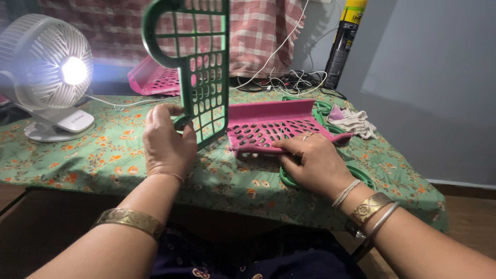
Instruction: The person wipes a green plastic basket frame with a cloth, then assembles it with pink plastic side panels by snapping them into place. The assembled basket is held and inspected.
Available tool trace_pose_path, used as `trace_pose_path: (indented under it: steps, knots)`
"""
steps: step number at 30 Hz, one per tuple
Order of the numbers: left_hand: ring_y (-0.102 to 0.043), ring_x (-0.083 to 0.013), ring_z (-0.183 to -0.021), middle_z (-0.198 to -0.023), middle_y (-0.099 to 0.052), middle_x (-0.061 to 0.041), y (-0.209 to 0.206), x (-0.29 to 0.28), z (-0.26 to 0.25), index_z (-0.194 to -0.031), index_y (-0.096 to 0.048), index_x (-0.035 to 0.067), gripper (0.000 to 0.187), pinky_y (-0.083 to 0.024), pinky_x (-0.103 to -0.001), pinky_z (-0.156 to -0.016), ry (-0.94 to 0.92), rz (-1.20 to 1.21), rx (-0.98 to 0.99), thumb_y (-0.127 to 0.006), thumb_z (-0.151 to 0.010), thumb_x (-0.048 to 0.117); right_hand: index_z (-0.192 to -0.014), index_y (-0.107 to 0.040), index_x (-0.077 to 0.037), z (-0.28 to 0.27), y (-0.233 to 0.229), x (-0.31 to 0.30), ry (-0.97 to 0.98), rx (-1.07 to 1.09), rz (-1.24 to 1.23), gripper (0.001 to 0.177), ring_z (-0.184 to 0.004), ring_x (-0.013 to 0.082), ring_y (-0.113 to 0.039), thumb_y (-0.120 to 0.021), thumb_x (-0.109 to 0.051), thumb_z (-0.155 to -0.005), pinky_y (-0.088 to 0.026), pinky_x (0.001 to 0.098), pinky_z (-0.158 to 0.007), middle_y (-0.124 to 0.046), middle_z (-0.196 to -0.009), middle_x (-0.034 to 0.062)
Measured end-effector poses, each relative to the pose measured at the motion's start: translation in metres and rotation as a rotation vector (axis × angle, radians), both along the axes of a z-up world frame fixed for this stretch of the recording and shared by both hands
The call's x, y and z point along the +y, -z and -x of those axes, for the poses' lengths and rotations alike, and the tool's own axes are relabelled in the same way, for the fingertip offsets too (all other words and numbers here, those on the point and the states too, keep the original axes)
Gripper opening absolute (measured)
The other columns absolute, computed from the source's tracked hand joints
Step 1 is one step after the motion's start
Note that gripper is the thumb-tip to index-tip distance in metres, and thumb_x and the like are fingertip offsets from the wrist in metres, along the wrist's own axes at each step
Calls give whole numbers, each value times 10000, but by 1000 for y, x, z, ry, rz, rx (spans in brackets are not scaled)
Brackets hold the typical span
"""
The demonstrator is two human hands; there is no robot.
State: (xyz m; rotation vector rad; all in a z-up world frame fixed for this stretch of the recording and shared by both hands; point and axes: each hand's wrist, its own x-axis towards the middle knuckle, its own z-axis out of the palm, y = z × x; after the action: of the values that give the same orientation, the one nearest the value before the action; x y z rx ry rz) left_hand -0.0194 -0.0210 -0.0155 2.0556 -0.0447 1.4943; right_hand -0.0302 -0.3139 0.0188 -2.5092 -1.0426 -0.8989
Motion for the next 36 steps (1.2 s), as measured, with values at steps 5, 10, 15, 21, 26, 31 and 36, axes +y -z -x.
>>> trace_pose_path:
  steps: [5, 10, 15, 21, 26, 31, 36]
  knots:
    - [-710, -368, -886, -1004, -736, -154, -10, -5, 11, -1116, -598, 83, 328, -550, -463, -812, 123, 167, 243, -731, -818, 107, -1047, -790, -146, 3, -2, 2, 30, -16, 13, 221, -821, 290, -691, -745, -203, -838, -535, 421, -792, -757, -847, 99]
    - [-698, -405, -875, -940, -735, -188, -10, -8, 14, -1281, -613, 185, 439, -536, -507, -798, 156, 86, 304, -672, -849, 138, -1029, -803, -134, 5, -5, 2, 7, 19, 4, 210, -770, 279, -708, -749, -205, -838, -549, 411, -775, -772, -858, 104]
    - [-679, -435, -882, -896, -727, -195, -7, -12, 12, -1248, -643, 202, 332, -513, -561, -776, 103, -93, 297, -656, -916, 191, -1004, -798, -127, 6, -3, 2, -95, -55, -32, 181, -805, 254, -725, -762, -219, -852, -557, 393, -800, -782, -889, 88]
    - [-680, -440, -900, -944, -723, -210, -13, -14, 8, -1268, -651, 205, 341, -517, -551, -797, 81, 101, 432, -614, -930, 176, -991, -778, -121, 9, -3, 1, -106, -146, 9, 183, -828, 280, -697, -761, -214, -834, -548, 402, -772, -763, -876, 77]
    - [-672, -446, -964, -1016, -713, -245, -14, -15, 1, -1270, -637, 129, 355, -517, -523, -834, 26, 202, 318, -648, -916, 153, -1006, -773, -139, 12, -6, 5, -75, -149, 69, 168, -802, 289, -679, -756, -217, -858, -536, 427, -733, -726, -819, 80]
    - [-655, -461, -987, -1005, -707, -255, -12, -10, -12, -1262, -624, 111, 340, -501, -532, -843, 14, 243, 368, -635, -921, 120, -1047, -762, -116, 10, -12, 23, -144, -180, 95, 202, -812, 307, -674, -744, -191, -859, -523, 440, -742, -721, -836, 97]
    - [-663, -457, -974, -981, -717, -242, -8, 6, -23, -1188, -659, 118, 300, -501, -535, -843, -8, 232, 304, -639, -892, 83, -1063, -733, -84, 14, -12, 48, -216, -278, 84, 207, -858, 307, -684, -712, -129, -862, -520, 432, -781, -744, -934, 106]
